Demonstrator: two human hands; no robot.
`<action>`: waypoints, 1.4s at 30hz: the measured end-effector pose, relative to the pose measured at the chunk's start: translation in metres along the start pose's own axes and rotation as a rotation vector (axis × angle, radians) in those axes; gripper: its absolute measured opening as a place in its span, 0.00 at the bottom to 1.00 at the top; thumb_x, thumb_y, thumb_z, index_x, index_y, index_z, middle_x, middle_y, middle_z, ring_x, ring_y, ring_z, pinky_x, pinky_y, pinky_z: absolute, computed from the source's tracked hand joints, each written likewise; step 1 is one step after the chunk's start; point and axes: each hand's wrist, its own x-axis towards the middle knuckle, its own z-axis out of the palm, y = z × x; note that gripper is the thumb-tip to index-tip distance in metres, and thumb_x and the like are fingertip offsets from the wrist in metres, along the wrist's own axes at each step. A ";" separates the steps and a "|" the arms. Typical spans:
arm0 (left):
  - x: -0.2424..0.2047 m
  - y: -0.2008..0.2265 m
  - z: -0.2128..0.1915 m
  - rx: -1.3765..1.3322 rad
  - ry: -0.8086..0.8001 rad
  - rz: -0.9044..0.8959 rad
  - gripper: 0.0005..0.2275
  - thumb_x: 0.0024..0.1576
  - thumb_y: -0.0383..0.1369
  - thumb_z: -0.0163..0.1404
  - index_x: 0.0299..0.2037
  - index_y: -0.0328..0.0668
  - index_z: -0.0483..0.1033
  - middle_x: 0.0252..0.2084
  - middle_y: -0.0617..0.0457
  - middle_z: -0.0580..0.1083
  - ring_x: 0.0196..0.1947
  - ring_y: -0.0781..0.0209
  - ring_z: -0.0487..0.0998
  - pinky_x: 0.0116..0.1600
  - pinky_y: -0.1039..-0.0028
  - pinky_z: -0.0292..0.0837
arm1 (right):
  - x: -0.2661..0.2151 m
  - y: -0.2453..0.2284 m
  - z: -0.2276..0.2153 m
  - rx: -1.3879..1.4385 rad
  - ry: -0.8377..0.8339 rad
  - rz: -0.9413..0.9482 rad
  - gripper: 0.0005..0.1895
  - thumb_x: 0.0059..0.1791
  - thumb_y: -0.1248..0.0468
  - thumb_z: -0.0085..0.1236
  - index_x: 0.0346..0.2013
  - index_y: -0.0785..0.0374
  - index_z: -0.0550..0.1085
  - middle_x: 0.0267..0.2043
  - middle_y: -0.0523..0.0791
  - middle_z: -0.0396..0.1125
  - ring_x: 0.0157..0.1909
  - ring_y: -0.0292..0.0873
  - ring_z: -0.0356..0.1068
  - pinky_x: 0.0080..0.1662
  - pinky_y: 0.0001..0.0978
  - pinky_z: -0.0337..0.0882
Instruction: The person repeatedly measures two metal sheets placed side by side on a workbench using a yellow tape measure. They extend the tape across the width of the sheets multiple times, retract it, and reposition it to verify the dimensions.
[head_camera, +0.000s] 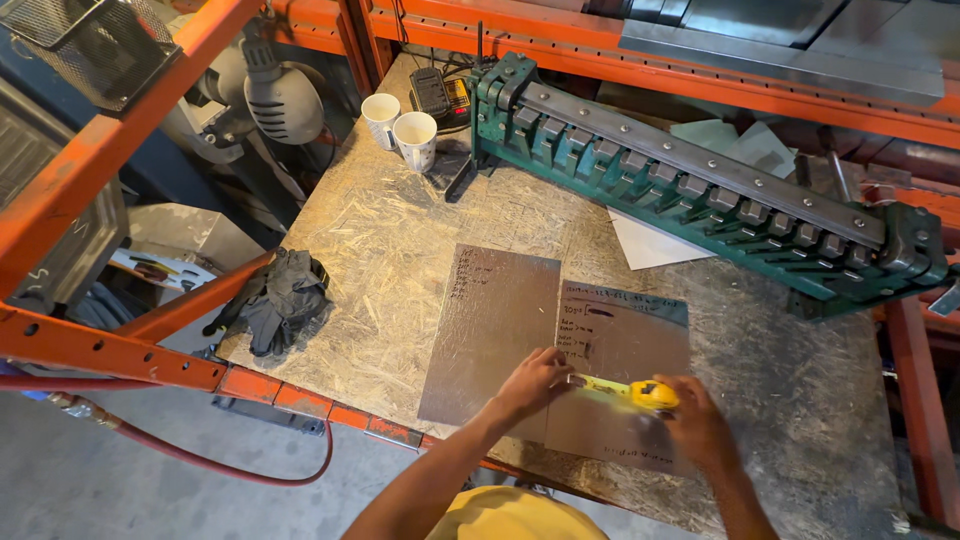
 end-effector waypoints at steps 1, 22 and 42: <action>0.000 0.000 0.004 0.000 0.001 -0.001 0.13 0.61 0.34 0.59 0.54 0.41 0.83 0.51 0.46 0.74 0.50 0.48 0.74 0.58 0.54 0.77 | -0.001 -0.015 -0.001 0.000 -0.001 -0.001 0.44 0.40 0.69 0.70 0.68 0.34 0.67 0.68 0.40 0.63 0.52 0.45 0.76 0.38 0.38 0.87; -0.103 -0.051 -0.058 0.338 0.102 -0.245 0.10 0.55 0.37 0.61 0.46 0.53 0.81 0.49 0.57 0.72 0.49 0.50 0.75 0.47 0.59 0.74 | 0.031 -0.210 0.053 0.312 -0.052 -0.505 0.45 0.42 0.64 0.72 0.70 0.30 0.67 0.57 0.43 0.70 0.60 0.56 0.74 0.58 0.50 0.76; -0.165 -0.122 -0.098 0.513 0.273 -0.472 0.09 0.59 0.35 0.56 0.47 0.64 0.79 0.43 0.60 0.73 0.47 0.54 0.77 0.49 0.66 0.78 | 0.041 -0.238 0.040 0.071 -0.182 -0.484 0.41 0.46 0.63 0.64 0.71 0.26 0.62 0.59 0.40 0.65 0.64 0.53 0.70 0.60 0.52 0.77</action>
